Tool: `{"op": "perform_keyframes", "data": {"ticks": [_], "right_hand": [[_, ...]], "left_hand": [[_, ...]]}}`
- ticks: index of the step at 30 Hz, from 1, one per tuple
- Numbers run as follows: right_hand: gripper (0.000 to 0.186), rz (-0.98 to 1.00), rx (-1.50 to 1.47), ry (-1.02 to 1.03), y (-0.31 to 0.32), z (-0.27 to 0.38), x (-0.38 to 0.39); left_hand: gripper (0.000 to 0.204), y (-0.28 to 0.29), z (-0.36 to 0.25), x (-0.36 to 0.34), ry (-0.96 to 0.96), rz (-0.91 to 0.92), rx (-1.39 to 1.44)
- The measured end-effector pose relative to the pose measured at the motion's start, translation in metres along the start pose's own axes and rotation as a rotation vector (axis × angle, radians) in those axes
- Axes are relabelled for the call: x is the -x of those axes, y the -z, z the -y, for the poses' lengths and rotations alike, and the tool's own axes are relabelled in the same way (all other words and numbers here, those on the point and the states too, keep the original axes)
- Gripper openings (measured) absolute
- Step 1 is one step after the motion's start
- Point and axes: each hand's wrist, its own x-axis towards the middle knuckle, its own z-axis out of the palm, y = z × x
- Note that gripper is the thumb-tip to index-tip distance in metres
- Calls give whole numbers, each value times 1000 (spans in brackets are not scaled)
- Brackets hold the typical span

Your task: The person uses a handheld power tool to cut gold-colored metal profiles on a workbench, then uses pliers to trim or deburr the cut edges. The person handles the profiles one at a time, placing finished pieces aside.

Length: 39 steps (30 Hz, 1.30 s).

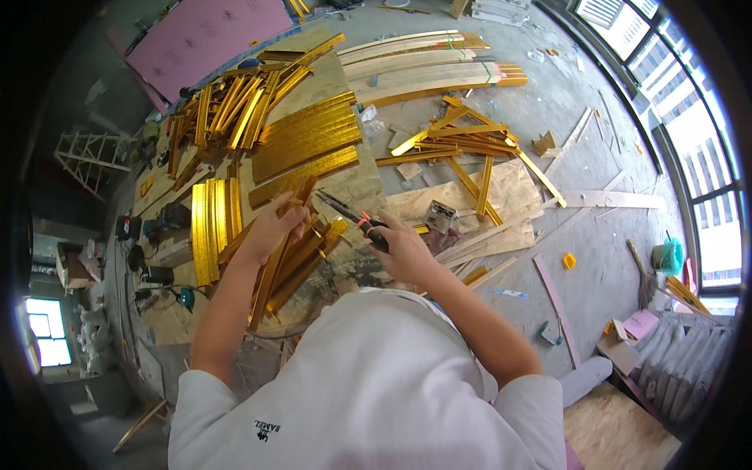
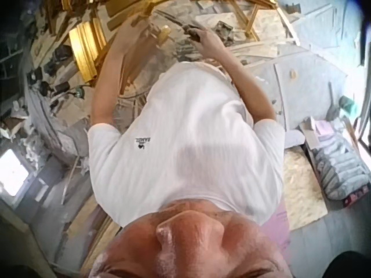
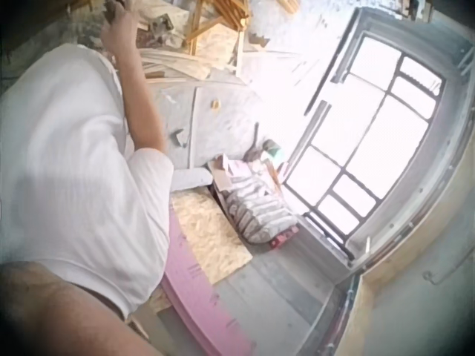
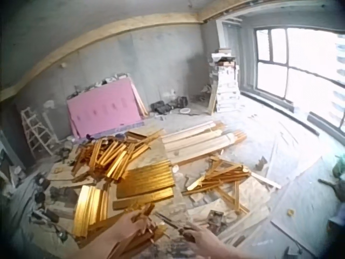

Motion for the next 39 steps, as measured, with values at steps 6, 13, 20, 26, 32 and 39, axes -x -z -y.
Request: {"op": "perform_keyframes", "data": {"ticks": [6, 13, 20, 26, 32, 39], "right_hand": [[24, 68, -61, -11, 11, 11, -6], [25, 49, -79, 24, 5, 4, -5], [26, 37, 22, -29, 1, 5, -5], [29, -1, 5, 5, 5, 15, -4], [30, 338, -153, -208, 39, 28, -6], [33, 714, -1271, -346, 54, 22, 4]], "left_hand": [[53, -18, -8, 12, -71, 11, 84], [63, -19, -11, 16, -21, 20, 180], [66, -25, -15, 17, -9, -2, 148], [67, -25, -17, 15, -62, -12, 144], [63, -8, -26, 21, 9, 104, 233], [65, -8, -50, 20, -296, 224, 95]]}}
